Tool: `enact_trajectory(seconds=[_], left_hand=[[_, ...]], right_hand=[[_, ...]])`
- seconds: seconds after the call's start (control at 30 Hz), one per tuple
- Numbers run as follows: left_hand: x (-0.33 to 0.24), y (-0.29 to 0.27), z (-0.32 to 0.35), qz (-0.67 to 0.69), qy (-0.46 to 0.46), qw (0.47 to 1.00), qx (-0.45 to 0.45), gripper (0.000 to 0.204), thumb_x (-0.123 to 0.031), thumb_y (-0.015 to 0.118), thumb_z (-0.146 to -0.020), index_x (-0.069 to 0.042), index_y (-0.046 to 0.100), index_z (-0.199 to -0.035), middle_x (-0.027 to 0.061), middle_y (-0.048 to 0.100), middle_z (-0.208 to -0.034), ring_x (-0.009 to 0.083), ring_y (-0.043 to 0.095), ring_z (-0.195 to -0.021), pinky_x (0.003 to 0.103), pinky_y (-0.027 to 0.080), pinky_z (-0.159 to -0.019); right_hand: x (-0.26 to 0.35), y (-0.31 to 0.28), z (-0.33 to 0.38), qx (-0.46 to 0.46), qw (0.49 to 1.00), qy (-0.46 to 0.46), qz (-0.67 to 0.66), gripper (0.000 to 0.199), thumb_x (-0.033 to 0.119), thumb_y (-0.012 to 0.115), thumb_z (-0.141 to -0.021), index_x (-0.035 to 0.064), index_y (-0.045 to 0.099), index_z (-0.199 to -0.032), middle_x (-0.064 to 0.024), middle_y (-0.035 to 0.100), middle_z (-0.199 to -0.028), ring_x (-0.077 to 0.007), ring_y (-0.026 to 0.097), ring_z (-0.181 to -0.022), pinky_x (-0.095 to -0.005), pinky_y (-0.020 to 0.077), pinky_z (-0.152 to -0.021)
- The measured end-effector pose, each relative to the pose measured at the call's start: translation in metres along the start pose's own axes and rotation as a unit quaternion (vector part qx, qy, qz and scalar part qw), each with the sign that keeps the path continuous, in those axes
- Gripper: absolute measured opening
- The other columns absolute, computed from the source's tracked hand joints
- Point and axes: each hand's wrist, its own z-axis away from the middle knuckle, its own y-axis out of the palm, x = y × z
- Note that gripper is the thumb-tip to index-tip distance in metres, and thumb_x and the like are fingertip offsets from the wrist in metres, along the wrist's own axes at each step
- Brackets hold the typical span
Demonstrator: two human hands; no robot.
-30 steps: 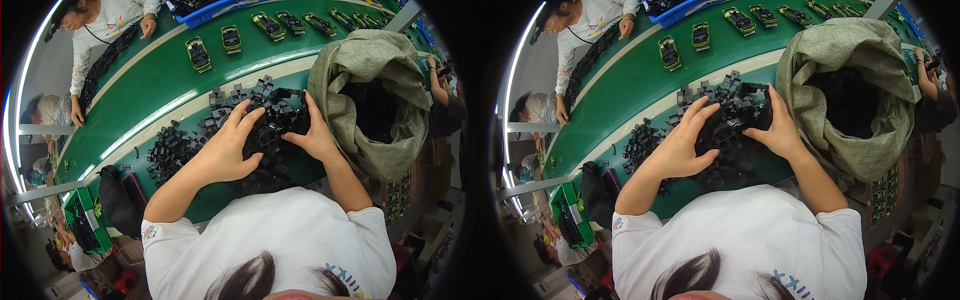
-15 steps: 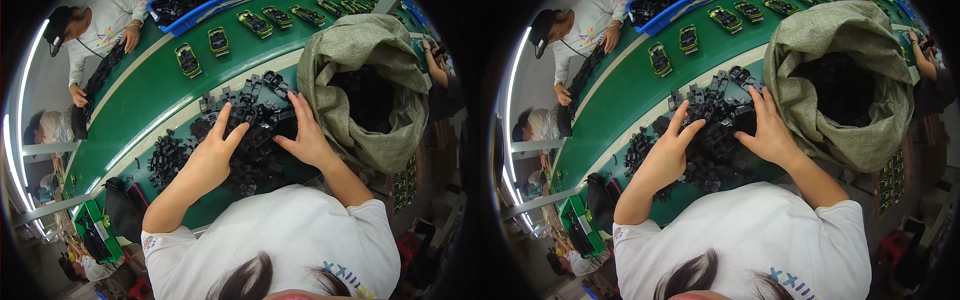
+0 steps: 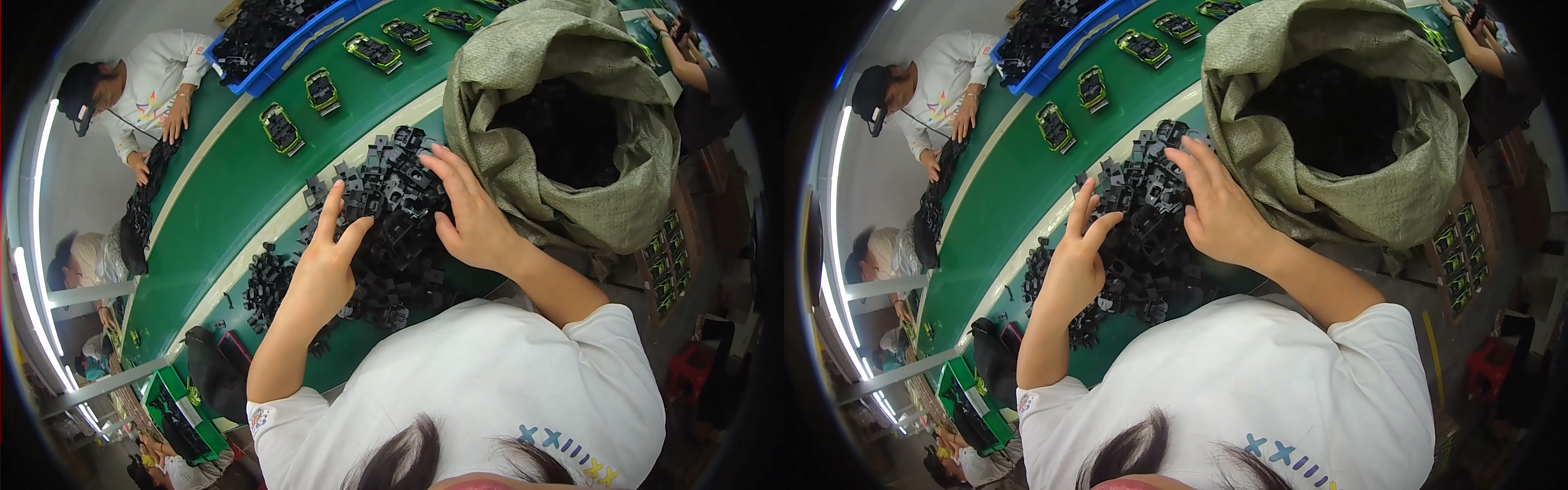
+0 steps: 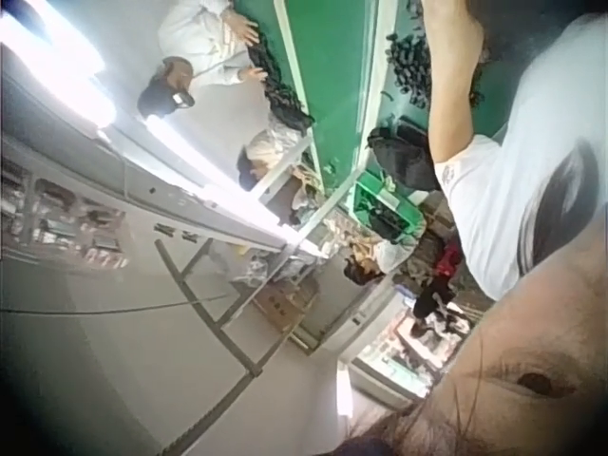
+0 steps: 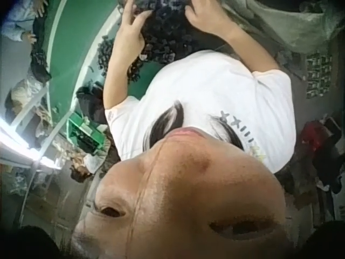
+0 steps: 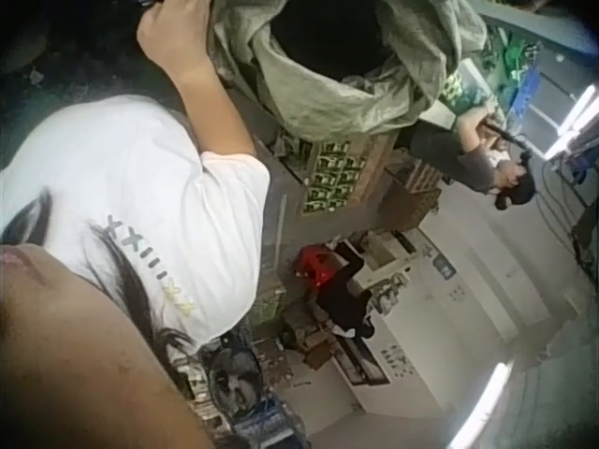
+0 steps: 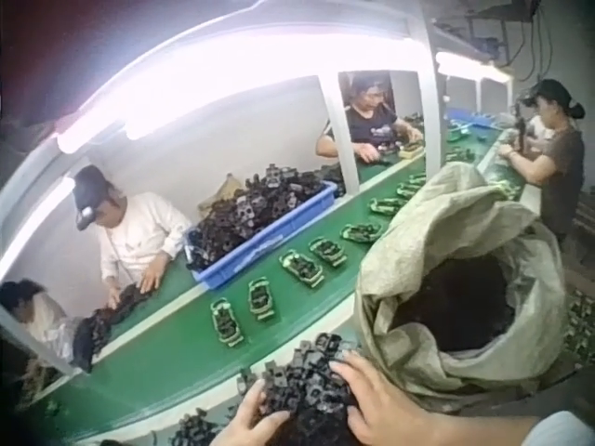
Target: The person assembles toy cars by fitting plastic components into toy car bodies by hand, then takes plastic parts out of a large sack and places them onto the workbench.
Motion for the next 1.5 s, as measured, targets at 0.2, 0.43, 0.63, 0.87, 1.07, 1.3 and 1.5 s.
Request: enact_trajectory(seconds=[0.2,0.43,0.63,0.87,1.07,1.3,1.5], left_hand=[[0.006,0.003,0.000,-0.005,0.013,0.999,0.032,0.064,0.024,0.047,-0.063,-0.004,0.058,-0.120,0.0244,0.019,-0.153,0.0403,0.044,-0.129,0.043,0.050,-0.094],[0.018,0.007,-0.001,0.056,0.133,0.974,-0.176,0.062,0.021,0.040,-0.071,-0.004,0.053,-0.126,0.0293,0.010,-0.154,0.0434,0.042,-0.131,0.045,0.045,-0.100],[0.021,0.006,0.003,0.139,0.193,0.939,-0.249,0.060,0.017,0.043,-0.080,-0.012,0.049,-0.132,0.0306,0.004,-0.154,0.0483,0.038,-0.132,0.038,0.054,-0.084],[0.010,-0.002,0.010,-0.057,0.190,0.943,-0.268,0.045,0.008,0.050,-0.088,-0.006,0.048,-0.131,0.0285,0.017,-0.151,0.0455,0.044,-0.128,0.029,0.060,-0.065],[-0.007,-0.005,-0.002,-0.035,0.151,0.959,-0.239,0.030,0.011,0.057,-0.076,0.002,0.064,-0.104,0.0192,0.064,-0.111,0.0329,0.064,-0.101,0.038,0.053,-0.083],[-0.073,0.012,-0.072,-0.038,0.320,0.946,-0.021,0.035,0.000,0.066,-0.074,0.001,0.060,-0.109,0.0171,0.060,-0.117,0.0350,0.058,-0.110,0.041,0.048,-0.093],[-0.136,0.085,-0.130,-0.115,0.359,0.926,0.035,0.051,-0.017,0.075,-0.073,0.004,0.056,-0.115,0.0226,0.043,-0.138,0.0362,0.038,-0.133,0.048,0.031,-0.110]], right_hand=[[-0.003,0.016,-0.023,-0.014,0.999,-0.047,0.013,0.057,-0.010,0.049,-0.068,0.0046,0.051,-0.123,-0.0221,0.036,-0.142,-0.0434,0.026,-0.138,-0.0505,0.0264,-0.113],[0.037,0.012,-0.039,0.051,0.978,-0.175,-0.099,0.068,0.010,0.069,-0.070,0.0033,0.043,-0.133,-0.0211,0.037,-0.143,-0.0459,0.025,-0.138,-0.0520,0.0237,-0.113],[0.047,0.017,-0.061,0.173,0.940,-0.163,-0.246,0.091,0.022,0.086,-0.061,0.0017,0.037,-0.136,-0.0180,0.044,-0.138,-0.0357,0.047,-0.125,-0.0456,0.0379,-0.105],[0.034,0.025,-0.050,0.129,0.967,-0.163,-0.144,0.086,0.023,0.087,-0.060,0.0048,0.044,-0.132,-0.0183,0.045,-0.136,-0.0343,0.051,-0.121,-0.0442,0.0422,-0.101],[0.033,-0.042,-0.020,-0.025,0.981,-0.184,-0.046,0.067,0.032,0.084,-0.067,0.0018,0.056,-0.121,-0.0191,0.051,-0.131,-0.0328,0.054,-0.117,-0.0411,0.0465,-0.095],[-0.013,-0.214,0.056,-0.419,0.835,0.123,0.334,0.082,0.044,0.082,-0.069,-0.0017,0.049,-0.128,-0.0233,0.056,-0.126,-0.0334,0.055,-0.118,-0.0384,0.0447,-0.098],[-0.085,-0.175,0.144,-0.346,0.830,0.407,0.158,0.127,0.047,0.087,-0.060,-0.0095,0.011,-0.145,-0.0323,0.040,-0.139,-0.0379,0.043,-0.129,-0.0406,0.0367,-0.106]])
